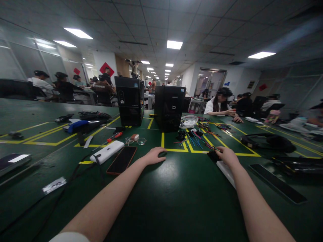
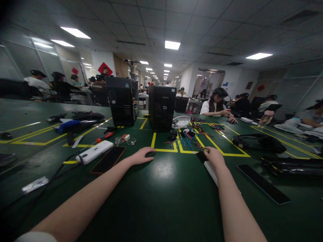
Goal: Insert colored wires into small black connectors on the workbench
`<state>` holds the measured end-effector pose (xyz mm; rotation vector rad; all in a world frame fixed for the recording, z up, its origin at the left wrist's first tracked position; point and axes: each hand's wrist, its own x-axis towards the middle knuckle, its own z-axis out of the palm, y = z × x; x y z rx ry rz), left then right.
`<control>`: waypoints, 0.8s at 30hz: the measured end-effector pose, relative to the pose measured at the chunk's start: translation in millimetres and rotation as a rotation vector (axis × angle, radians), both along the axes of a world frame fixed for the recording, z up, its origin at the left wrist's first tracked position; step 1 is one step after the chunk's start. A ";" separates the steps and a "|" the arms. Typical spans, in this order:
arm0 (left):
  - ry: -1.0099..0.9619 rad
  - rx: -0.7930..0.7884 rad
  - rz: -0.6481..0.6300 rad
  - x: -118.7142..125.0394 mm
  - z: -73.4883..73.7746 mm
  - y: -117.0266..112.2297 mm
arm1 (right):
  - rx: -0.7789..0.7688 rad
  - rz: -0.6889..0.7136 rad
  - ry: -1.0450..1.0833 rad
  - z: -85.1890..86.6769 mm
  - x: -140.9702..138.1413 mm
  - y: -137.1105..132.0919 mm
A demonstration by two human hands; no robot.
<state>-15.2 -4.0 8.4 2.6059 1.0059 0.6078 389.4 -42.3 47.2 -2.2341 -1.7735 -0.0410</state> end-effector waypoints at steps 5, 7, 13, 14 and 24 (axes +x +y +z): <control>-0.008 0.008 0.006 0.2 -0.8 -0.1 | -0.005 0.044 -0.093 -0.9 -0.9 1.9; -0.012 0.012 0.001 0.6 -1.2 0.0 | -0.018 0.044 -0.116 0.4 -2.8 1.3; -0.014 0.012 -0.008 0.7 -0.9 0.5 | -0.030 0.059 -0.122 3.2 -6.1 0.3; -0.016 0.008 -0.008 0.6 -0.5 0.3 | -0.035 0.064 -0.121 3.3 -6.1 0.4; -0.016 -0.009 -0.009 2.0 3.3 -2.4 | -0.111 0.143 -0.079 -0.1 -3.4 3.9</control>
